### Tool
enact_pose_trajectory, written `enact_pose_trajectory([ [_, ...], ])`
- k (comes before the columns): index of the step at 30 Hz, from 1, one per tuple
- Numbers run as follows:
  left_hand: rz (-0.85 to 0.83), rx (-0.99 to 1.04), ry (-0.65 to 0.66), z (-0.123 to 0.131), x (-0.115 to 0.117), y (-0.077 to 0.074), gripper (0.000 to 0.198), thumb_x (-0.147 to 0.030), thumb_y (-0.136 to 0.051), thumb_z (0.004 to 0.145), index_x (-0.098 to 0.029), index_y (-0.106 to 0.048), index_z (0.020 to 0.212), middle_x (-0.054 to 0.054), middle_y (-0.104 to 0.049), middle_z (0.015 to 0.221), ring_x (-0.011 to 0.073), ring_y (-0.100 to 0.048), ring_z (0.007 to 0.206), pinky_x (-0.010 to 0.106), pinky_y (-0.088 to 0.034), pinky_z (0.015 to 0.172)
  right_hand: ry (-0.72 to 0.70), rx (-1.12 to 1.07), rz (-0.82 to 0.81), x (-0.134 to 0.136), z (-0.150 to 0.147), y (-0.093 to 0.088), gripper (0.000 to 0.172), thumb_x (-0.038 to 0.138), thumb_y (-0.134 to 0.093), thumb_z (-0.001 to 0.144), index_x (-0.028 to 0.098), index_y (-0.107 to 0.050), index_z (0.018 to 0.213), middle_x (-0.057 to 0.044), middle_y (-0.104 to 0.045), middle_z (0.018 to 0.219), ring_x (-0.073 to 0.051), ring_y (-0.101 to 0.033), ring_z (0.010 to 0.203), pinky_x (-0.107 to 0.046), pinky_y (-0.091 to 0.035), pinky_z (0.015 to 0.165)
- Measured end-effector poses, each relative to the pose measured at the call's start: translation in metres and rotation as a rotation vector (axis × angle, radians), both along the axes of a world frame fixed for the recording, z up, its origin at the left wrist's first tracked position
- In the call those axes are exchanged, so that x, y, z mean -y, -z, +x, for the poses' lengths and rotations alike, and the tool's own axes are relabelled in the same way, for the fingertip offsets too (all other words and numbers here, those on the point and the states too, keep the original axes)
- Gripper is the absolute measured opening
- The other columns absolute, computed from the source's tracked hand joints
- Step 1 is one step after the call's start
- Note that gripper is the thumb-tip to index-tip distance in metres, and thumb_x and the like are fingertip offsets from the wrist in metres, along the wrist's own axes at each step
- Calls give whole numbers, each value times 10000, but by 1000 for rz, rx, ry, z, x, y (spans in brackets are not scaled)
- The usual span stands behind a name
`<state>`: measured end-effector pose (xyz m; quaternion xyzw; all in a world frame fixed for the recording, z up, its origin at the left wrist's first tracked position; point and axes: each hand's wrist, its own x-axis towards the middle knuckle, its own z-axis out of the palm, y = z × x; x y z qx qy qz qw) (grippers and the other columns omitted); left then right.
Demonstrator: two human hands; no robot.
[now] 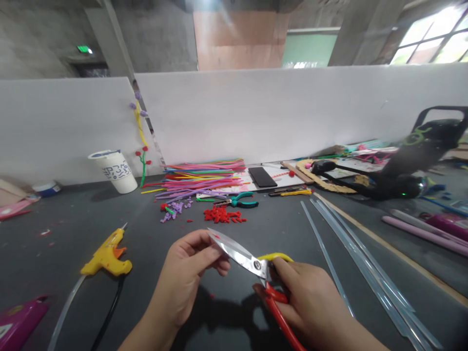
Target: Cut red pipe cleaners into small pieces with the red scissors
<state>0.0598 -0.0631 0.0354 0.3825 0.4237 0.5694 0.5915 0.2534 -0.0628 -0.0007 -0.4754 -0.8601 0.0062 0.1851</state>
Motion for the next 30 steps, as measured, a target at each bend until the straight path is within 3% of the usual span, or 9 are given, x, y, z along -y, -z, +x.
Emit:
enact_pose_trajectory([
  [8,-12,-24,40,-1,-4,-1,15,-129,-632,653,-128,-639,666,13,-633,577,92,-554,480,189,-440,473,41,-47,-37,-5,5,0,244,391,-487,748,201,-449,600,21,-485,502,-122,-436,441,-239,-219,448],
  [13,-145,-6,233,6,-1,3,62,-171,-626,679,-127,-593,650,19,-618,561,87,-540,458,189,-422,461,62,-527,-483,-10,-4,-15,222,325,-443,763,192,-429,586,50,-412,490,-87,-394,448,-193,-278,425],
  [16,-211,18,389,12,2,7,83,-184,-619,684,-116,-586,650,31,-609,559,81,-529,440,181,-402,442,40,-817,-753,-14,-11,-21,146,315,-458,740,182,-493,691,74,-392,434,-79,-389,398,-182,-303,394],
  [20,-256,21,497,15,3,13,88,-187,-618,674,-111,-591,638,35,-598,556,77,-516,423,175,-392,428,-110,-1034,-990,-17,-19,-22,187,344,-485,721,168,-505,781,103,-364,347,-71,-348,331,-193,-349,394],
  [23,-265,0,533,14,3,16,82,-185,-612,673,-105,-607,655,38,-594,561,79,-515,424,178,-398,428,-162,-1004,-1040,-17,-22,-24,161,328,-504,712,167,-499,718,108,-360,332,-59,-332,317,-185,-351,393],
  [26,-271,-30,527,14,2,17,71,-173,-614,667,-103,-611,683,42,-601,561,87,-524,431,189,-407,436,-120,-914,-995,-17,-23,-26,125,283,-499,713,169,-491,662,104,-370,340,-49,-334,315,-156,-279,353],
  [30,-212,-148,383,15,0,13,62,-135,-617,648,-95,-619,696,48,-618,589,106,-557,481,205,-427,473,-52,-888,-925,-17,-24,-26,82,223,-493,695,171,-462,640,83,-433,436,-36,-342,342,-142,-249,338],
])
